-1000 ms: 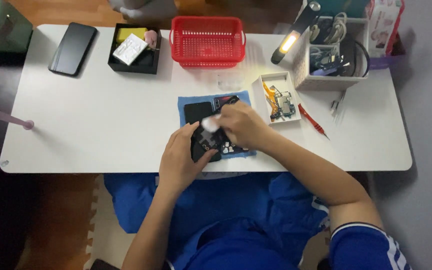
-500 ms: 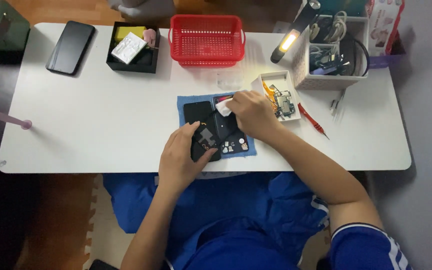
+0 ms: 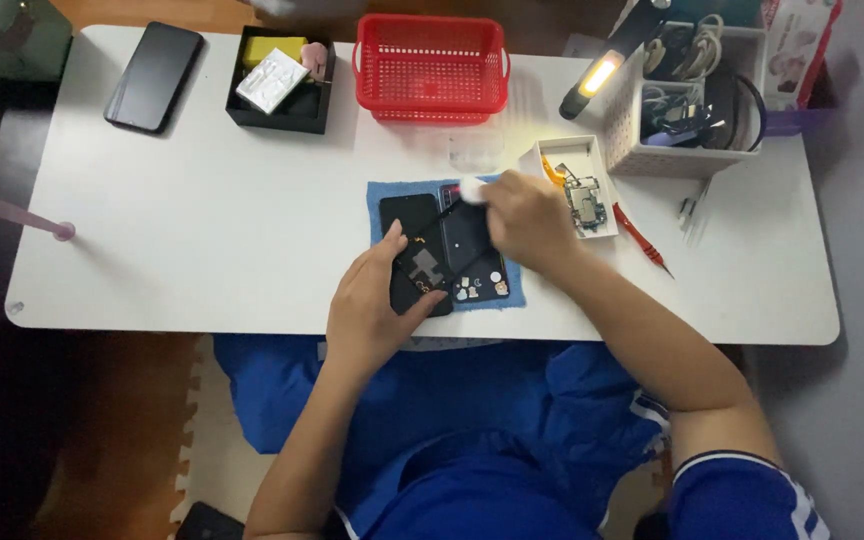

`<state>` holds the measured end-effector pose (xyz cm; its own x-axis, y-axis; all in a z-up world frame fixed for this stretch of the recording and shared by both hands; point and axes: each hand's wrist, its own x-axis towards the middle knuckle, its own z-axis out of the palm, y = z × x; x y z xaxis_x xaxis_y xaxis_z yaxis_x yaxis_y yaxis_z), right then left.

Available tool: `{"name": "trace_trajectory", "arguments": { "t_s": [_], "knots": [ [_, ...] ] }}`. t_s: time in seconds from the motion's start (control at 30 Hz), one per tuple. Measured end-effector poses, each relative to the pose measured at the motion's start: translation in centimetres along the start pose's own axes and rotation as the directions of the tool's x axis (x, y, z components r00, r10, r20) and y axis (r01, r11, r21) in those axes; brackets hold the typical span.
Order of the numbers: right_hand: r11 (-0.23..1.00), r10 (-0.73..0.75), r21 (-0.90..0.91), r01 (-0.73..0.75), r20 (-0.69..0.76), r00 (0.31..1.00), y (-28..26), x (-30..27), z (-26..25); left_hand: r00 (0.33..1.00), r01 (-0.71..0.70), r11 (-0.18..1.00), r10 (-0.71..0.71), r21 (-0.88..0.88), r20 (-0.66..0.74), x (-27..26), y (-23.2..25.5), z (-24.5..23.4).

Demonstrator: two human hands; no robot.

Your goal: Assembling a phone frame and cleaning the screen on a workbench.

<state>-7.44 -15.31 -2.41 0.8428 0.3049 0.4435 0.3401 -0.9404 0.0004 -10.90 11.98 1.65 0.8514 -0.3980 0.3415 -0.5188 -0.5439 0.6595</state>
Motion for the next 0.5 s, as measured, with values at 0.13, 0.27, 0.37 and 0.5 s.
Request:
{"name": "trace_trajectory", "arguments": {
  "t_s": [0.13, 0.27, 0.37, 0.5],
  "knots": [
    [0.981, -0.160, 0.095, 0.171, -0.118, 0.980, -2.9, 0.9, 1.2, 0.999, 0.037, 0.999, -0.037, 0.009, 0.006, 0.0, 0.3, -0.1],
    [0.941, -0.314, 0.135, 0.311, 0.000, 0.949, -7.0, 2.2, -1.2, 0.994, 0.103, 0.994, -0.101, -0.039, 0.035, -0.1, -0.2, 0.4],
    [0.900, -0.402, 0.168, 0.403, -0.037, 0.915, -7.7, 2.4, -1.9, 0.996, 0.091, 0.994, -0.091, -0.060, -0.002, -0.3, -0.7, 0.7],
    [0.862, -0.402, 0.358, 0.360, 0.048, 0.915, -6.9, 2.3, -4.0, 0.991, 0.130, 0.990, -0.129, -0.049, 0.017, -0.4, -1.2, 1.1]
  ]
}}
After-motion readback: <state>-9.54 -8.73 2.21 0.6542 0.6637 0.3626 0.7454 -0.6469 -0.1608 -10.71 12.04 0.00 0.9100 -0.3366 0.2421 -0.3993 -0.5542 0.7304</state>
